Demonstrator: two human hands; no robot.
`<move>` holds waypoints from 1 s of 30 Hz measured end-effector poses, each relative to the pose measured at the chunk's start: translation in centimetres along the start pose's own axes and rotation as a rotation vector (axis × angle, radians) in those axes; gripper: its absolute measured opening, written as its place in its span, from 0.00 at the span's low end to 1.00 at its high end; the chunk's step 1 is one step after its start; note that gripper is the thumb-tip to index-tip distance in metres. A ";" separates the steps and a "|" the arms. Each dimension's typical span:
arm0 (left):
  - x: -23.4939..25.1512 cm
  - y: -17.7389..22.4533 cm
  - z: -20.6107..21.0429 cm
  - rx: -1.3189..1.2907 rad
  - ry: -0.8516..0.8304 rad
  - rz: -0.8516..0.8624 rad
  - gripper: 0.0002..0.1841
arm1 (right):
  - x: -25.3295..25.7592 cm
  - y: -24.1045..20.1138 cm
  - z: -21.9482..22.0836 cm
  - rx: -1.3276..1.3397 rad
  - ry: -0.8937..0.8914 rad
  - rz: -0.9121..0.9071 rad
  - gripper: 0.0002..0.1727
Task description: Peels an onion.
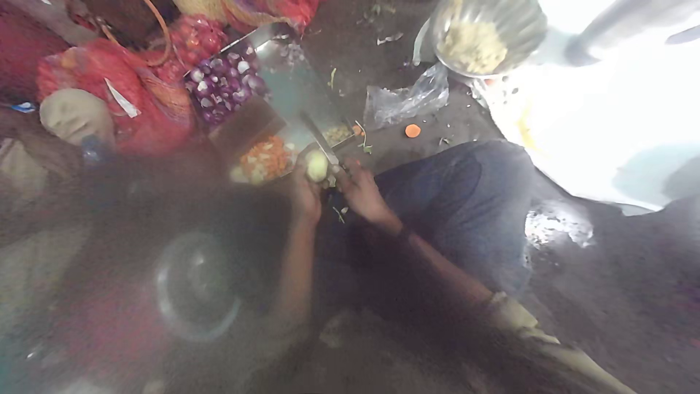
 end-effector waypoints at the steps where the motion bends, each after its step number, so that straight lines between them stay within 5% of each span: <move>1: 0.0 0.0 0.1 0.009 -0.002 -0.001 0.28 | 0.0 0.1 0.0 -0.004 0.001 0.008 0.20; 10: 0.0 -0.5 -0.5 0.269 -0.008 0.066 0.27 | -0.2 -0.4 -0.2 0.003 0.007 -0.019 0.24; 16: -0.4 1.0 0.7 0.478 -0.073 0.288 0.29 | -0.4 -0.9 -0.8 -0.071 0.031 -0.030 0.25; 30: -0.9 1.6 1.8 0.452 -0.122 0.349 0.27 | -0.4 -0.9 -1.0 -0.083 0.090 -0.006 0.28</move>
Point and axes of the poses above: each hand's wrist, its own x-axis towards the middle knuckle, its own z-axis out of the palm, y = z × x, the point moved 10 cm from there along x, towards the middle knuckle, and after that the axes turned 5 degrees about y, right-handed, at the moved point
